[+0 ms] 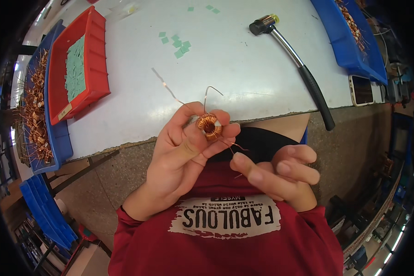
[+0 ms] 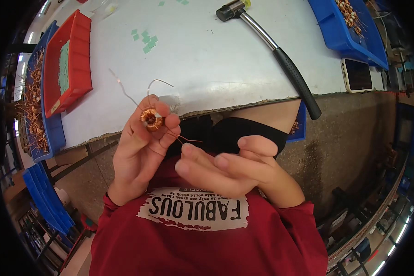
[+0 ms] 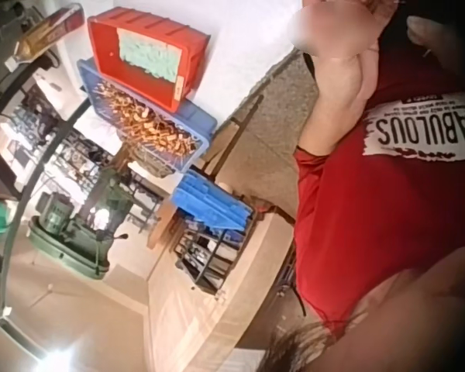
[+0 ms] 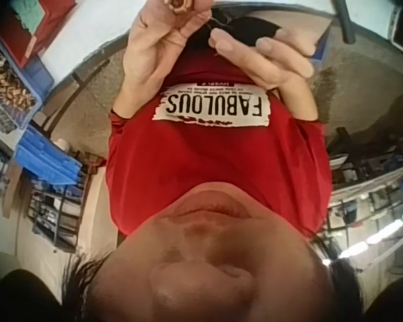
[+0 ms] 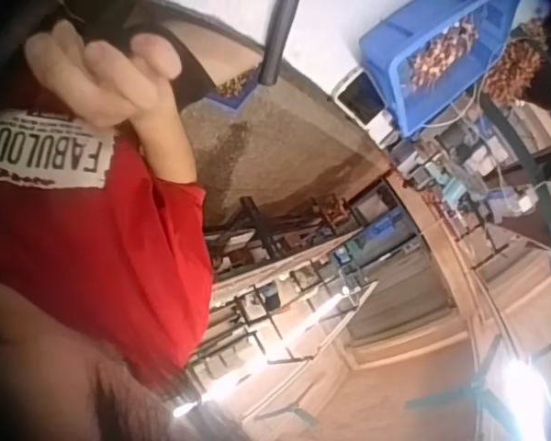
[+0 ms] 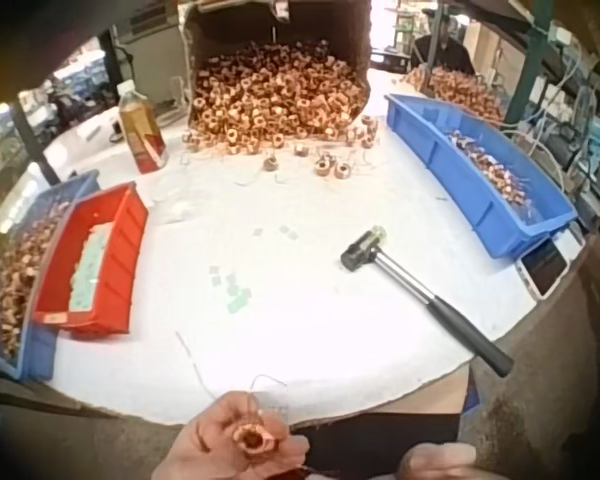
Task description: Assembling small copper coil components by adding green insulators and tapping them with a mallet.
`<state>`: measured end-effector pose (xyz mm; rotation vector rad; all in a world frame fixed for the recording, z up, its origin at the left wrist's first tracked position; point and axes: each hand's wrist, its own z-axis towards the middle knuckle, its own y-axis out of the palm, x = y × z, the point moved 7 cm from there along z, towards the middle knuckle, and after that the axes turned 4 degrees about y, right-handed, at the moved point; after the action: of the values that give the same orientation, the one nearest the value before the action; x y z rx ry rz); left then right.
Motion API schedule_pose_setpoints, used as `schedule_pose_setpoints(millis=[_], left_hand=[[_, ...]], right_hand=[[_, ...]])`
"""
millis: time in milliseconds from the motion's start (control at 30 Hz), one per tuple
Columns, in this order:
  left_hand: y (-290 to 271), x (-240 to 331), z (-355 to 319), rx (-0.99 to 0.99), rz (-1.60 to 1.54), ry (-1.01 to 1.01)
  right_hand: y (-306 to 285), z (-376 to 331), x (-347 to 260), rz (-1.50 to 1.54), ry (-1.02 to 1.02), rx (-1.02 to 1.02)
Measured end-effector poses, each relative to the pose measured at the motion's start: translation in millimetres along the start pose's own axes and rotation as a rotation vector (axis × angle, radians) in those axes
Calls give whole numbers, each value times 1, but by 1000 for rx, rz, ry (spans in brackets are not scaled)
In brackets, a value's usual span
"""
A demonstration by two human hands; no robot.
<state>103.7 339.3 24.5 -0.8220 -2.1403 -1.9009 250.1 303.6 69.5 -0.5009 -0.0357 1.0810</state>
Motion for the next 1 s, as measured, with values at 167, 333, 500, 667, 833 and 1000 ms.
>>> schedule_pose_setpoints(millis=[167, 333, 500, 667, 833, 1000], left_hand=[[0, 11, 4, -4, 303, 91], [8, 18, -2, -19, 557, 188], [8, 15, -2, 9, 707, 93], [8, 14, -4, 1, 745, 51], [8, 11, -3, -29, 804, 56], [13, 2, -4, -137, 878, 42]], right_hand=[[7, 22, 10, -56, 10, -296], [29, 42, 64, 846, 877, -404], [58, 50, 73, 884, 963, -854], [59, 71, 71, 478, 615, -953], [62, 49, 61, 784, 907, -1336], [58, 38, 67, 950, 986, -1473]])
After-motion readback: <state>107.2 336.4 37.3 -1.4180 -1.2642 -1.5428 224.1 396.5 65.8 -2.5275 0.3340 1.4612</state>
